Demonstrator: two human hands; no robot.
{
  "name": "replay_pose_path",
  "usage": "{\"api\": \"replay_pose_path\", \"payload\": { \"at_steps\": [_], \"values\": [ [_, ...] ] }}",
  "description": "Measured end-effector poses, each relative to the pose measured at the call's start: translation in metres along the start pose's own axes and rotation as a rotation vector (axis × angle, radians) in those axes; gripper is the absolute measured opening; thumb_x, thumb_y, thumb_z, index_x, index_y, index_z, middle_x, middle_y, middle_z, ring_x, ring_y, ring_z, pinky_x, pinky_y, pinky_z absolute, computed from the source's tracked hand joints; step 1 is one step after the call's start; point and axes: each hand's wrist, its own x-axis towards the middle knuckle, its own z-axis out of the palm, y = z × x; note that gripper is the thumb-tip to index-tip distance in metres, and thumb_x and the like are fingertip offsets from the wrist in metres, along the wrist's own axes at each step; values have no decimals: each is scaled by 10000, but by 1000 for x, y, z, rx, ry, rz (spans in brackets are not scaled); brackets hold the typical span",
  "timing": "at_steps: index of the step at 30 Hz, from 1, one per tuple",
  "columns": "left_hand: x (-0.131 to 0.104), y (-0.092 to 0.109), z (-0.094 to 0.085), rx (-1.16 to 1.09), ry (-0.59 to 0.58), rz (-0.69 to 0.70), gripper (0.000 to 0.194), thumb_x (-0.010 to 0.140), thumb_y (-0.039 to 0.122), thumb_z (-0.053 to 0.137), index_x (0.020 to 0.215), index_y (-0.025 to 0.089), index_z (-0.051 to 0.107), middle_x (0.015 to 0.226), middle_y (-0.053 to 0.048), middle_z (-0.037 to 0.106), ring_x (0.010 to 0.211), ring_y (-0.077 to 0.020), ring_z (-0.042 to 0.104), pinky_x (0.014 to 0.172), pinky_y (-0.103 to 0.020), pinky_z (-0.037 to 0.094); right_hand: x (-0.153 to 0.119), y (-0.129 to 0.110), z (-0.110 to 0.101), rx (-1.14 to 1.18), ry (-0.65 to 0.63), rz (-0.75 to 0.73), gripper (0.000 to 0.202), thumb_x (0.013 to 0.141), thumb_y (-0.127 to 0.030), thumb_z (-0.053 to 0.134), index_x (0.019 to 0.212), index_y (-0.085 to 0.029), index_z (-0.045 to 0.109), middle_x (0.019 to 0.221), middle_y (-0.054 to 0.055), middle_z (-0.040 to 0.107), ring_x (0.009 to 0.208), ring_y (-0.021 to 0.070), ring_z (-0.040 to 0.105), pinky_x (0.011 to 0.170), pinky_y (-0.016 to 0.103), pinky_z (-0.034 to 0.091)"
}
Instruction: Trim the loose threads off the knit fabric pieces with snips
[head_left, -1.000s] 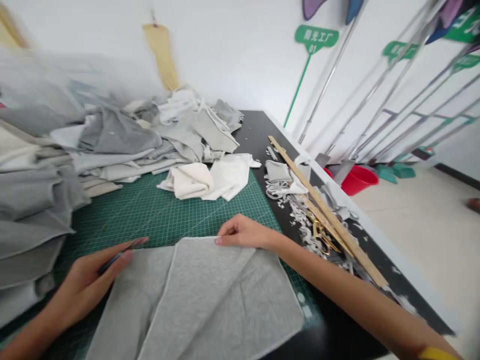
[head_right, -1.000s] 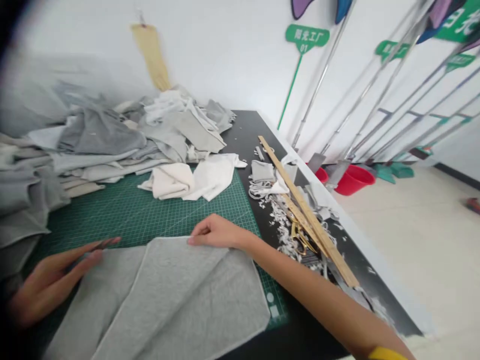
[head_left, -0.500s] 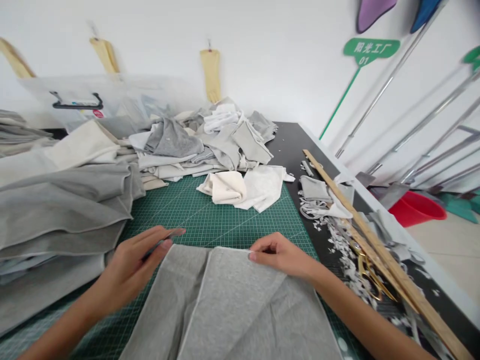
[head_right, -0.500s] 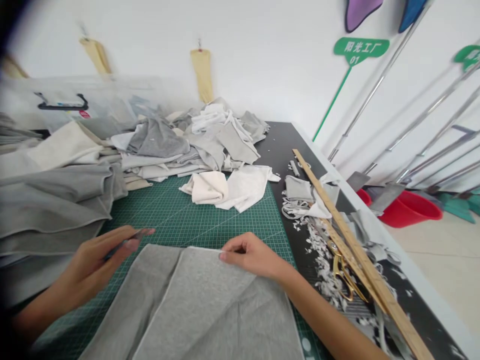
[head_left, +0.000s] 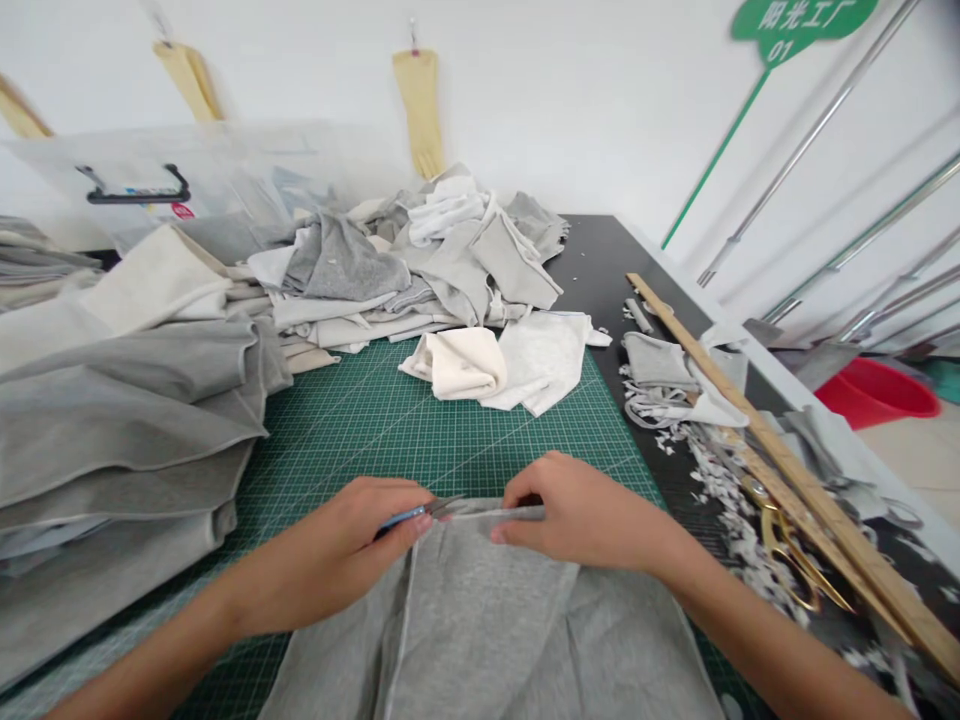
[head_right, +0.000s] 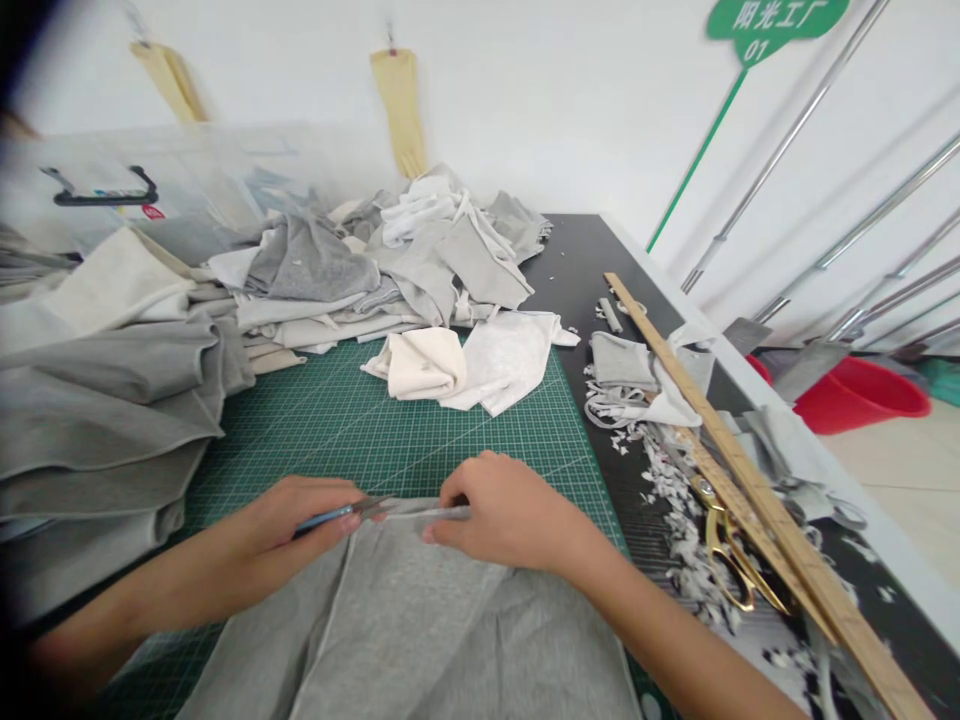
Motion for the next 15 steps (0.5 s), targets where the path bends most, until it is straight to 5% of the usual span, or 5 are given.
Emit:
{"api": "replay_pose_path", "payload": {
  "at_steps": [5, 11, 15],
  "values": [
    [-2, -5, 9, -22, 55, -15, 269, 1056, 377, 478, 1181, 315, 707, 1134, 19, 759, 1058, -192, 697, 971, -312, 537, -5, -9, -5, -56, 24, -4, 179, 802, -400, 811, 862, -232, 808, 876, 39, 780, 876, 250, 679, 737, 319, 401],
    [-7, -7, 16, -45, 75, -19, 323, 1063, 344, 469, 1320, 349, 664, 1227, 23, 747, 1105, -188, 706, 1012, -339, 545, -5, -14, -5, -94, -48, -56, 143, 873, -198, 701, 970, -232, 799, 968, 41, 782, 973, 256, 683, 855, 339, 423],
    [-11, -9, 22, -61, 76, -32, 334, 1060, 370, 472, 1336, 331, 656, 1244, 11, 741, 1152, -185, 691, 1041, -342, 545, 1, -18, 8, 0, -93, 46, 243, 865, -401, 746, 1012, -219, 813, 999, 79, 785, 1002, 302, 682, 842, 362, 443]
  ]
}}
